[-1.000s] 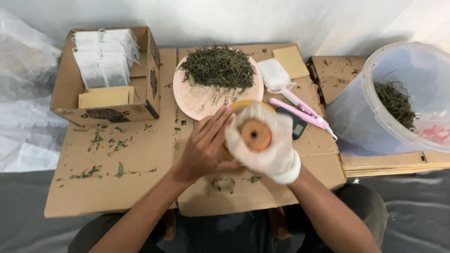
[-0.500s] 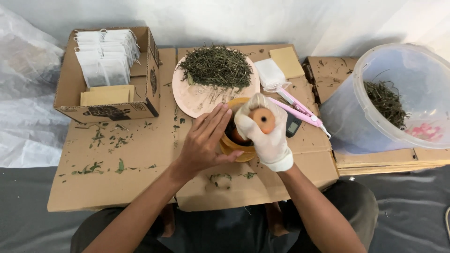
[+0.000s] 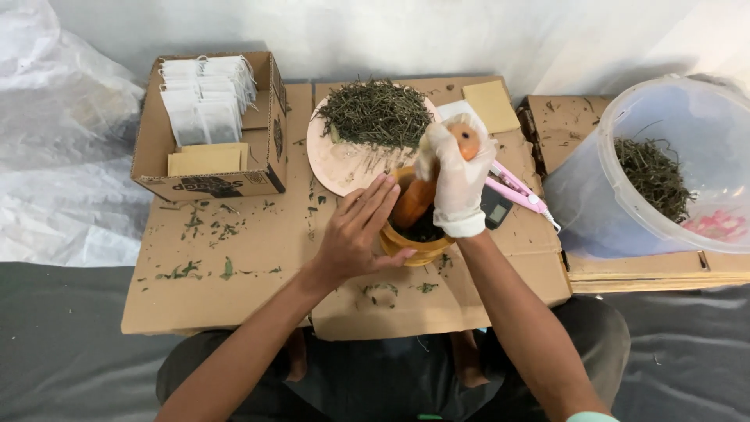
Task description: Grinding dried tea leaves into a finer powder using a wooden mortar and pestle.
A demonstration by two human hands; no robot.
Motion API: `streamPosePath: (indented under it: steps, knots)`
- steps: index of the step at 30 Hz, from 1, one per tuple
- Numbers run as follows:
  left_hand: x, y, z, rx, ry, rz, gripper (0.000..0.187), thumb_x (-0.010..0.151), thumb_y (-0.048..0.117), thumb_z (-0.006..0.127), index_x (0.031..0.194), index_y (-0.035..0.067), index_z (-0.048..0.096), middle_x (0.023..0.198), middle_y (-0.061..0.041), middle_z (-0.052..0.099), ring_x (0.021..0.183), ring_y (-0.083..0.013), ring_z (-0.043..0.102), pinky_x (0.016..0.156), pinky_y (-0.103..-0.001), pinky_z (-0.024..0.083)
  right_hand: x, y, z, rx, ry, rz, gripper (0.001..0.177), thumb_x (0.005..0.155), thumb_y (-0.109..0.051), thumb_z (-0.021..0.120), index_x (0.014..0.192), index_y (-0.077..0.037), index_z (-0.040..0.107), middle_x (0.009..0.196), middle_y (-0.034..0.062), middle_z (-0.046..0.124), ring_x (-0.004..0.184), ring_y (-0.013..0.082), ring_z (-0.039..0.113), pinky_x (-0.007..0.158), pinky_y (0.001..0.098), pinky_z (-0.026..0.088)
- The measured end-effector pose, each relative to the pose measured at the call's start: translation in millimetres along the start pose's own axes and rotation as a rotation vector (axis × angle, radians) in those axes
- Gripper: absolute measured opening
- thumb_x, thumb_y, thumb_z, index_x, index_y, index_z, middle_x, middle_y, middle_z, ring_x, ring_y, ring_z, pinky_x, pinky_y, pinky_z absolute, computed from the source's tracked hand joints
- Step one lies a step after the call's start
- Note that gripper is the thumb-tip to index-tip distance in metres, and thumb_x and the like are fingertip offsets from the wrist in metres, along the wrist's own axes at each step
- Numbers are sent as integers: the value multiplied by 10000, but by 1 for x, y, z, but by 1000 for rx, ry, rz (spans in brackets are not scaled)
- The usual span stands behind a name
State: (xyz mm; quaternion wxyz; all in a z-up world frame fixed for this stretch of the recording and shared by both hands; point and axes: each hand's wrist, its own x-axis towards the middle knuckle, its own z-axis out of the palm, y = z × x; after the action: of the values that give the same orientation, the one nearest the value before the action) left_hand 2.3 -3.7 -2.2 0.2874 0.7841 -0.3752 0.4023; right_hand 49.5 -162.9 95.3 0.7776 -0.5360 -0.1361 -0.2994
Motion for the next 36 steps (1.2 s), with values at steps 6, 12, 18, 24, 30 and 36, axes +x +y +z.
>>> streamPosePath:
  steps: [6, 12, 18, 24, 30, 36]
  knots:
    - [0, -1, 1, 23, 15, 6, 986, 930, 758, 713, 1505, -42, 664, 1541, -233, 679, 1434, -360, 663, 1135, -485, 554, -22, -39, -22, 79, -484, 34, 237, 962, -34, 732, 760, 35, 630, 482, 99, 560, 406, 161, 554, 489, 246, 493]
    - [-2, -2, 1, 11, -3, 4, 937, 947, 716, 723, 1512, -31, 668, 1553, -230, 671, 1451, -357, 648, 1141, -477, 542, -11, -39, -30, -57, -363, 11, 247, 978, -14, 701, 759, 37, 602, 447, 118, 461, 355, 168, 468, 412, 273, 424]
    - [2, 2, -2, -66, -16, -44, 890, 955, 665, 763, 1495, -36, 669, 1576, -243, 643, 1476, -388, 617, 1154, -509, 510, 6, -15, 1, 105, -159, 91, 235, 996, -70, 664, 786, 25, 614, 465, 95, 457, 366, 141, 447, 406, 291, 414]
    - [-2, 2, -2, -68, -28, -77, 951, 935, 694, 770, 1556, -12, 627, 1605, -205, 627, 1494, -351, 604, 1181, -477, 487, -14, -32, -30, -165, -522, 160, 263, 936, -47, 776, 690, -41, 683, 476, 101, 593, 394, 141, 555, 439, 253, 483]
    - [1, 3, -5, -56, -31, -61, 950, 945, 698, 756, 1546, -27, 636, 1581, -219, 646, 1480, -354, 618, 1169, -476, 498, -15, -34, -32, -108, -376, -10, 267, 1036, -32, 680, 779, 6, 619, 469, 99, 527, 371, 160, 525, 436, 262, 473]
    - [0, 0, -3, -77, -3, -55, 956, 941, 694, 769, 1542, -37, 634, 1584, -226, 642, 1470, -362, 629, 1146, -486, 509, -8, 13, -15, -15, 18, 7, 242, 1034, -16, 657, 805, -22, 581, 436, 97, 467, 338, 145, 460, 380, 285, 391]
